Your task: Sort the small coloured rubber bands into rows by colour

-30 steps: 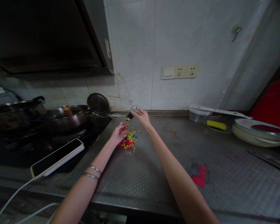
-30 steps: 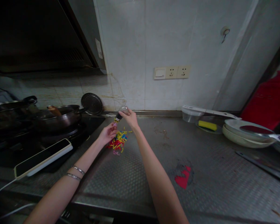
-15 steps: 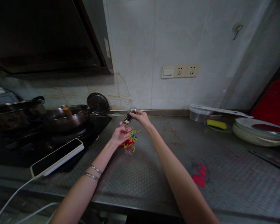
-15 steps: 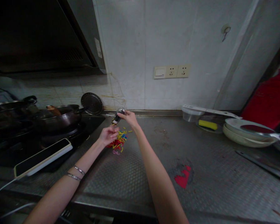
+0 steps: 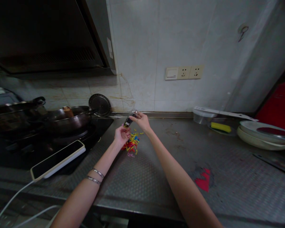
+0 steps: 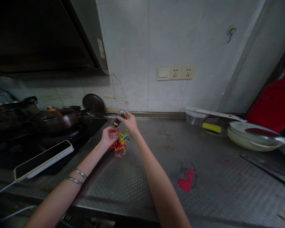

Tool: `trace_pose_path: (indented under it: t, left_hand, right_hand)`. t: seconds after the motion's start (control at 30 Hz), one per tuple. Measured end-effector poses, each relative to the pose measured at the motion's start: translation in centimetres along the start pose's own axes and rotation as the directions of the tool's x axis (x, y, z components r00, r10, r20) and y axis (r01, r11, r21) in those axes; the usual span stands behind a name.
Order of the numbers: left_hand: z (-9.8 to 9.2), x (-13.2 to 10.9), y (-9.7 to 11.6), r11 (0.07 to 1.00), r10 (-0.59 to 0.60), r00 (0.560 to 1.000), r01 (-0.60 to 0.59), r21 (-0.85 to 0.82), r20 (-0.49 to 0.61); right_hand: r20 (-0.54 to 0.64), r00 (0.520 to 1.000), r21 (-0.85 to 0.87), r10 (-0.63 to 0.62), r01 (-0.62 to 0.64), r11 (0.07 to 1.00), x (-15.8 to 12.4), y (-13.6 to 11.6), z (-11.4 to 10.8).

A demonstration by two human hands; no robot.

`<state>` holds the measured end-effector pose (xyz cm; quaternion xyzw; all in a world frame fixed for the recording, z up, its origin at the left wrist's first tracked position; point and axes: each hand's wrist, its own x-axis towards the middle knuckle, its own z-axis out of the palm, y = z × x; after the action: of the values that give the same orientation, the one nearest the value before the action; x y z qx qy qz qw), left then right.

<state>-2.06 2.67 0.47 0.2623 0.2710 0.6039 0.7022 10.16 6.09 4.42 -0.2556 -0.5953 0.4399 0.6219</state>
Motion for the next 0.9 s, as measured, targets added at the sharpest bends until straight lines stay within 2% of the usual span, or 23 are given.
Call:
trace_pose_path:
  t: [0.27, 0.4, 0.53, 0.6, 0.77, 0.9]
  left_hand:
    - [0.0, 0.6, -0.4, 0.988, 0.034, 0.982, -0.005, 0.157, -0.184]
    - [0.1, 0.6, -0.7, 0.930, 0.102, 0.955, 0.007, 0.366, -0.278]
    - [-0.3, 0.7, -1.0, 0.817, 0.242, 0.937, -0.057, 0.573, -0.252]
    - [-0.6, 0.7, -1.0, 0.777, 0.272, 0.933, -0.069, 0.626, -0.235]
    - [-1.2, 1.0, -0.5, 0.753, 0.283, 0.917, -0.030, 0.658, -0.282]
    - [-1.6, 1.2, -0.1, 0.730, 0.314, 0.907, -0.040, 0.683, -0.282]
  right_hand:
    - [0.032, 0.997, -0.082, -0.067, 0.070, 0.994, -0.3, 1.5, 0.5]
    - [0.039, 0.995, -0.152, -0.090, 0.095, 0.984, -0.5, 1.7, 0.5]
    - [0.048, 0.995, -0.193, -0.092, 0.099, 0.976, -0.3, 1.0, 0.4]
    - [0.059, 0.995, -0.178, -0.081, 0.091, 0.980, -0.2, 0.7, 0.2]
    - [0.035, 0.999, -0.195, 0.011, -0.004, 0.981, 0.2, 0.5, -0.5]
    - [0.040, 0.998, -0.179, 0.040, -0.032, 0.983, 0.4, 0.5, -0.6]
